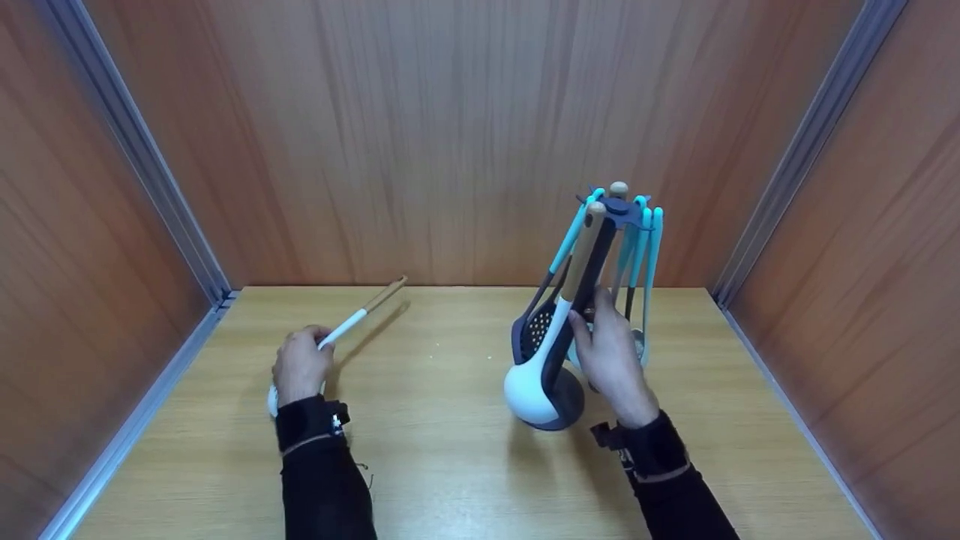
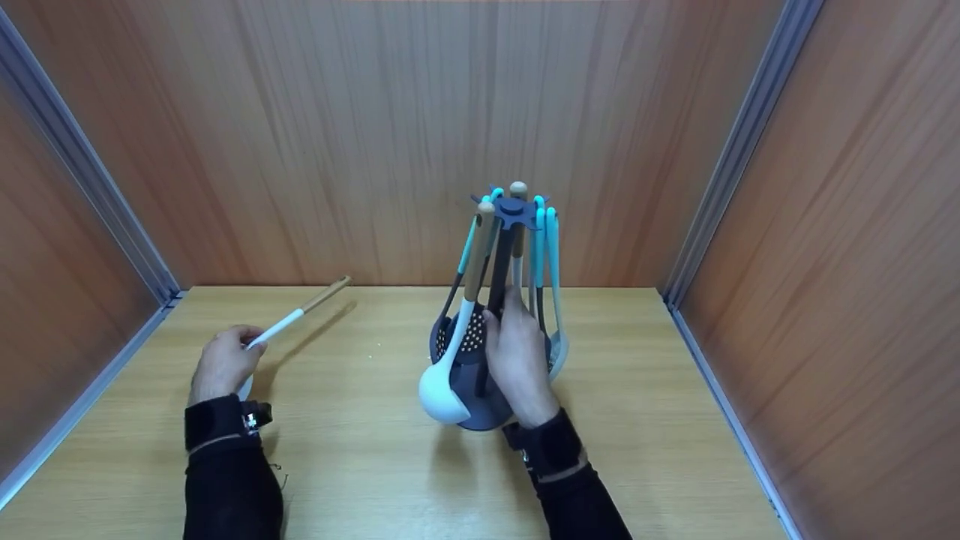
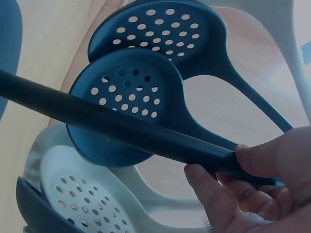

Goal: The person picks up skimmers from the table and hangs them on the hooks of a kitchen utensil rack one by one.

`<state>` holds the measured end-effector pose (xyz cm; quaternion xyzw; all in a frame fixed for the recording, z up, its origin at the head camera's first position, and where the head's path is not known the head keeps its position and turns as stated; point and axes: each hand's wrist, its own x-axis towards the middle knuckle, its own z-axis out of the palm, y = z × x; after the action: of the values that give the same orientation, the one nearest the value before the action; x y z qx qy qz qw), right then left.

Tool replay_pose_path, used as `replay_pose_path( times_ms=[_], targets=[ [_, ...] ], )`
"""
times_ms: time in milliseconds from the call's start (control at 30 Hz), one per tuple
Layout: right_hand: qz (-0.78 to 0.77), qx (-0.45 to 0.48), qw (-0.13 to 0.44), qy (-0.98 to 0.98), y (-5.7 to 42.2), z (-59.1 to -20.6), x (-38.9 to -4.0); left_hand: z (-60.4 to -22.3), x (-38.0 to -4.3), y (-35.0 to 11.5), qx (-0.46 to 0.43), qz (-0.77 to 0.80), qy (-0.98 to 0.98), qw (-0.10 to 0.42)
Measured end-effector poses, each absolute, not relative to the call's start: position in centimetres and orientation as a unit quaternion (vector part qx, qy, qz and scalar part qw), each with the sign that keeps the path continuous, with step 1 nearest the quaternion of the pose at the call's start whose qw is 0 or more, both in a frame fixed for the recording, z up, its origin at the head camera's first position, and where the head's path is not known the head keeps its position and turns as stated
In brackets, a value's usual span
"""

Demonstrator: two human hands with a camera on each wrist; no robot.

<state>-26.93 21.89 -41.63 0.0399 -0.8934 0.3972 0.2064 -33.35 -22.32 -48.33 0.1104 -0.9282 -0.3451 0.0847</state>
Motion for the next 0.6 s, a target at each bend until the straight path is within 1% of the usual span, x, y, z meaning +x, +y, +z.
replay_pose_path(
  times_ms=[167, 400, 600],
  targets=[
    [0.406, 0.039, 0.201, -0.890, 22.8, -41.6, -26.8, -47.0, -33.4, -21.4, 0.081, -0.354, -0.924, 0.115],
    [0.429, 0.035, 0.168, -0.887, 23.8, -41.3, -26.8, -44.5, -33.1, -19.5, 0.036, -0.386, -0.910, 0.149],
    [0.459, 0.031, 0.148, -0.875, 24.2, -41.1, -26.6, -42.6, -32.3, -18.0, 0.019, -0.394, -0.902, 0.176]
  ],
)
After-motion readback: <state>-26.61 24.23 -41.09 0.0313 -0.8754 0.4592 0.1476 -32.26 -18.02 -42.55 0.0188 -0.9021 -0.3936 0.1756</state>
